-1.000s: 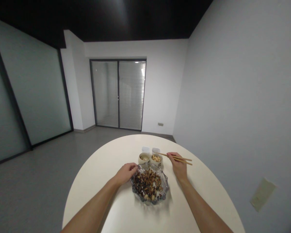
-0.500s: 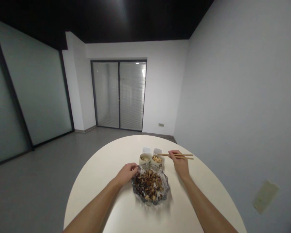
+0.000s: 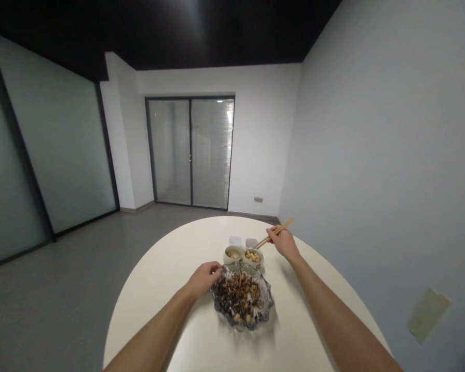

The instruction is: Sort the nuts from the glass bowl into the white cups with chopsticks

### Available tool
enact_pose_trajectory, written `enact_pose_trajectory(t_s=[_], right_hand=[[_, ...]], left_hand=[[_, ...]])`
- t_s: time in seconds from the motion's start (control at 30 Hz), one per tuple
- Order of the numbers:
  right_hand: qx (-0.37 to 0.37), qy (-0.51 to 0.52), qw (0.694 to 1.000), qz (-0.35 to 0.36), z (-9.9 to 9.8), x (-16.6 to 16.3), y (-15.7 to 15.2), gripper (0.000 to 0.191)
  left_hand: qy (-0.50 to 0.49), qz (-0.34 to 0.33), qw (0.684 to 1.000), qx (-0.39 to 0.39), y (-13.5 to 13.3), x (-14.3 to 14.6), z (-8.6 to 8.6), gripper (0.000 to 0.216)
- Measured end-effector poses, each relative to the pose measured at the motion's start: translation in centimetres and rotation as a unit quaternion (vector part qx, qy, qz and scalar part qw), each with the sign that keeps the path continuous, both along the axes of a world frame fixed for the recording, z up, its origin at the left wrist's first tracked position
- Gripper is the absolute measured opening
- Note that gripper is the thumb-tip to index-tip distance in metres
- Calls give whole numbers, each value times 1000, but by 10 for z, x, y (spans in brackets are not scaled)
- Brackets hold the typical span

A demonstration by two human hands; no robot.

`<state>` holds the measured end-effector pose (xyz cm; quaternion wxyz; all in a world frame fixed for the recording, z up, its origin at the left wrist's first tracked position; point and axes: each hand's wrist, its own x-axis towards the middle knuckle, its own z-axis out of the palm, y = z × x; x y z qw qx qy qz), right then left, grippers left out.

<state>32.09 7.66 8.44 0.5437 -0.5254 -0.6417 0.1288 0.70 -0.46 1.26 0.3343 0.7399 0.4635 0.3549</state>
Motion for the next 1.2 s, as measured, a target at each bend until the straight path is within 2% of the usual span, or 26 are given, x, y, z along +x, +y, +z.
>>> enact_pose_trajectory(t_s=[0.17,0.37,0.57,0.67,0.87,1.03,1.2], right_hand=[[-12,-2,1000,-9,3,-3,1,24],[-15,14,1000,-9,4,-5,-11,29],[17,39,999,-28,13,-8,-42,45],[28,69,997,29,15,-15,-65,47],[-9,56,993,101,-5,-15,-104,39],[-33,60,990,123,-21,-7,-109,34],[-40,57,987,143,-23,-13,-110,32]], left_hand=[[5,7,1000,5,0,0,0,31],[9,4,1000,4,-1,0,1,32],[19,0,1000,14,1,0,-2,32],[20,-5,1000,16,1,0,-3,32],[17,-2,1000,12,-1,2,-2,33],[14,-1,1000,3,-2,4,-2,34],[10,-2,1000,5,-3,4,-2,34]])
